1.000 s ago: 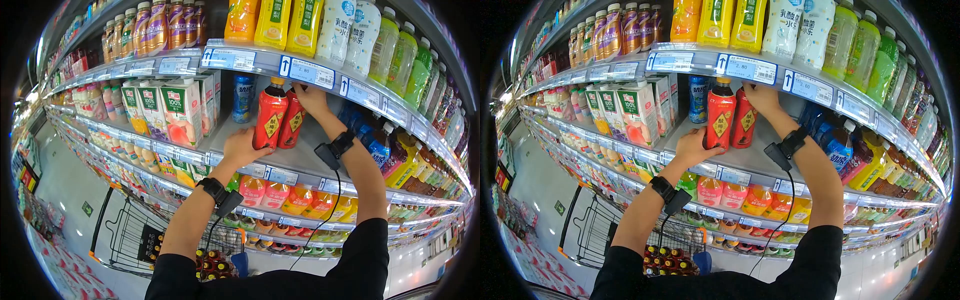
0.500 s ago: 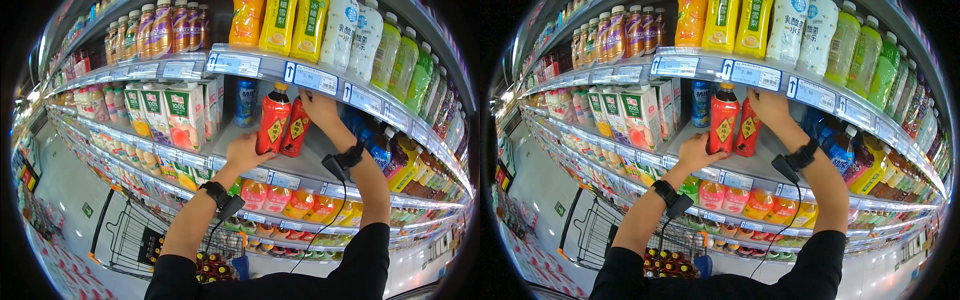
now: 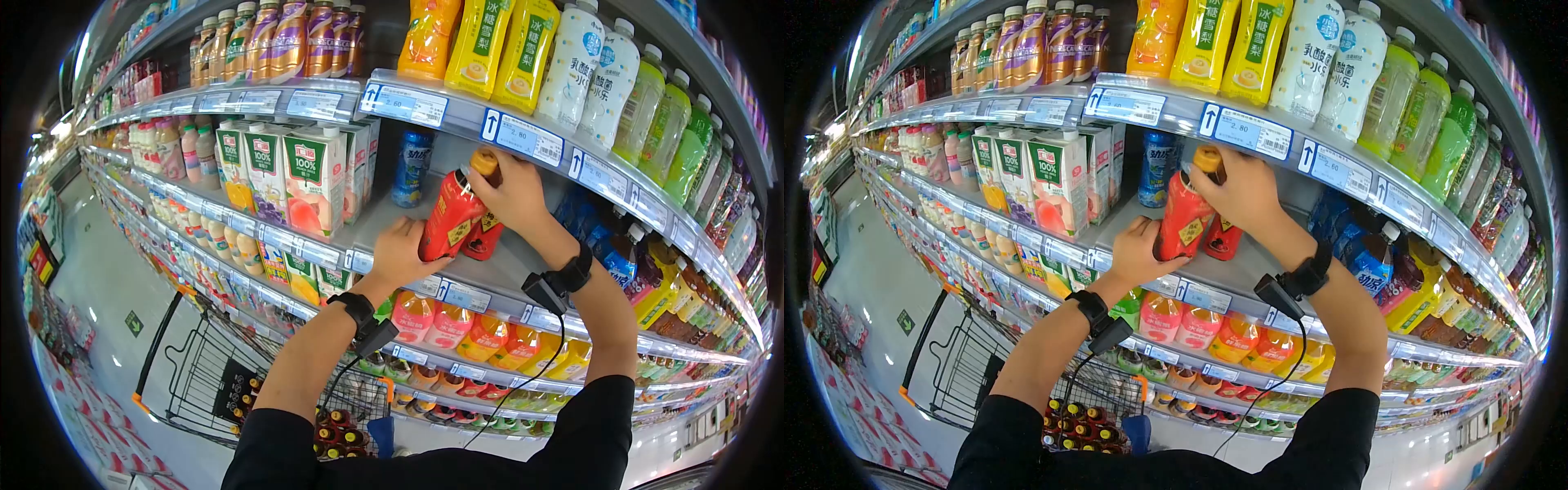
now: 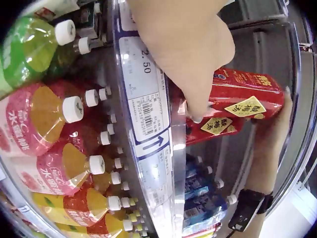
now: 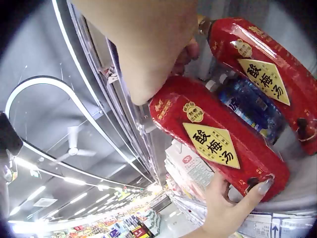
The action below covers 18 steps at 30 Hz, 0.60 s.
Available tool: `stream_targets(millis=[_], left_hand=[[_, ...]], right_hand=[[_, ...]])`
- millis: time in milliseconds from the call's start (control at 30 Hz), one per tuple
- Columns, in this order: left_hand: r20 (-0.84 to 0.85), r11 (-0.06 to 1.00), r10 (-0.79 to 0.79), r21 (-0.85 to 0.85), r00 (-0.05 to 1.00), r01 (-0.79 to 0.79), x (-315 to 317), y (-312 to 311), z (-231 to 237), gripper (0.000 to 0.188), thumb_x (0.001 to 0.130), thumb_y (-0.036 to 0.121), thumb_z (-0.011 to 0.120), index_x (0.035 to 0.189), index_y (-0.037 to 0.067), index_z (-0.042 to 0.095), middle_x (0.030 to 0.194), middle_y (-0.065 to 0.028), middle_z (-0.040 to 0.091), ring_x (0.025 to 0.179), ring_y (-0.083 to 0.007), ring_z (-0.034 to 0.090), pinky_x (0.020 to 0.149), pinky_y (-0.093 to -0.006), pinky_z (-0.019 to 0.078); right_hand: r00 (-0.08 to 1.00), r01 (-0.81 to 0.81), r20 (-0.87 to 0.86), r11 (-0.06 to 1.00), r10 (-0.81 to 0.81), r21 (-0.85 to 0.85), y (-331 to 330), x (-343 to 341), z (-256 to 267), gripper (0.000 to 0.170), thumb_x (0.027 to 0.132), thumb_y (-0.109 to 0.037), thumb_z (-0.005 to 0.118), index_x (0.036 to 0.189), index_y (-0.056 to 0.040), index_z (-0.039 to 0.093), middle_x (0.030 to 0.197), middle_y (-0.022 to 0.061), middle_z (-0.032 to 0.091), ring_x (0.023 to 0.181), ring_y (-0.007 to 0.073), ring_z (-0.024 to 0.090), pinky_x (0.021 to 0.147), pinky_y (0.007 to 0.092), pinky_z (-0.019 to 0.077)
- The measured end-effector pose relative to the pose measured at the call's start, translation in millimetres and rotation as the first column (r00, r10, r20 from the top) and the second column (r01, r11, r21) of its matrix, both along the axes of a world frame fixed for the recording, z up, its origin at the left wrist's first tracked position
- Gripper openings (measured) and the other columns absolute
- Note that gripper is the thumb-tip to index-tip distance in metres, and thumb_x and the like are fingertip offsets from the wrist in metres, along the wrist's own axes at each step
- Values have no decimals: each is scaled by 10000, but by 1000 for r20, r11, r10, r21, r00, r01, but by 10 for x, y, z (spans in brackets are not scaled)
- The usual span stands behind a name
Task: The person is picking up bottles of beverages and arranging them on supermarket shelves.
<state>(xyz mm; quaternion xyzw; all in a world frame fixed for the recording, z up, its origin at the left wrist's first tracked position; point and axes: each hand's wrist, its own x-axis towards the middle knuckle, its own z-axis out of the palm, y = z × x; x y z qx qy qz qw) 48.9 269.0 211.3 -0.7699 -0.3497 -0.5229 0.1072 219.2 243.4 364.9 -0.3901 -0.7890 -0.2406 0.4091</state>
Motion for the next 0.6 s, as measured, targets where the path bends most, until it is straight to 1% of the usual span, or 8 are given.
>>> stream_targets(millis=[67,167,200,233,300,367,533,600], left_hand=[[17,998,-16,68,1000,15,-2,-9,-10,568,605,448,737,927,17,556,845,-124,584,808,-285,569,682,-398,466],[29,980,-14,198,999,8,1,-19,0,555,581,399,735,955,33,548,920,-120,583,860,-287,557,763,-399,432],[25,971,-18,239,1000,12,1,-33,55,559,573,384,732,969,37,543,948,-116,582,878,-289,553,789,-401,415],[21,964,-26,267,999,19,-5,-70,64,564,565,369,728,984,41,539,976,-113,580,896,-292,549,815,-404,398],[45,953,-113,289,993,96,-6,-35,-70,563,575,306,707,1058,85,520,1124,-104,536,973,-291,530,849,-434,352],[4,934,-154,328,988,144,-42,-169,-15,566,592,289,698,1094,105,514,1181,-102,506,1002,-288,522,848,-452,340],[-197,878,-355,267,914,398,-70,-1027,-502,765,553,326,752,1234,133,462,1215,-24,524,1045,-189,539,857,-467,306],[-220,820,-557,9,801,572,-241,-1519,-759,794,543,404,762,1222,109,478,1093,-71,586,960,-228,575,802,-431,394]], right_hand=[[989,-123,-86,989,116,-79,-193,-37,-23,318,736,-345,665,895,-82,584,612,88,603,552,270,619,517,350,498],[969,-243,62,970,241,24,-527,-69,-136,253,718,-271,700,837,-76,591,581,85,564,496,224,589,490,297,476],[936,-158,318,987,151,-4,-726,-88,-113,237,735,-291,672,803,-89,568,564,66,546,484,222,571,461,311,454],[833,-58,551,998,61,-23,-943,-111,-145,233,751,-312,644,768,-102,544,547,47,529,473,221,553,432,325,432],[591,-342,780,939,208,9,-1252,-157,-328,158,745,-222,609,718,-100,512,519,2,436,442,152,476,392,302,347],[468,-551,882,801,65,233,-1487,-163,-498,110,711,-150,588,712,-86,498,540,-33,378,460,97,427,411,261,299],[524,-563,817,818,241,119,-2386,-270,-429,169,794,-163,587,697,-71,483,564,-35,399,468,75,414,440,218,295],[629,-486,684,874,370,-25,-2652,-301,-547,228,783,-237,645,710,-58,524,540,-36,394,444,73,418,418,207,317]])
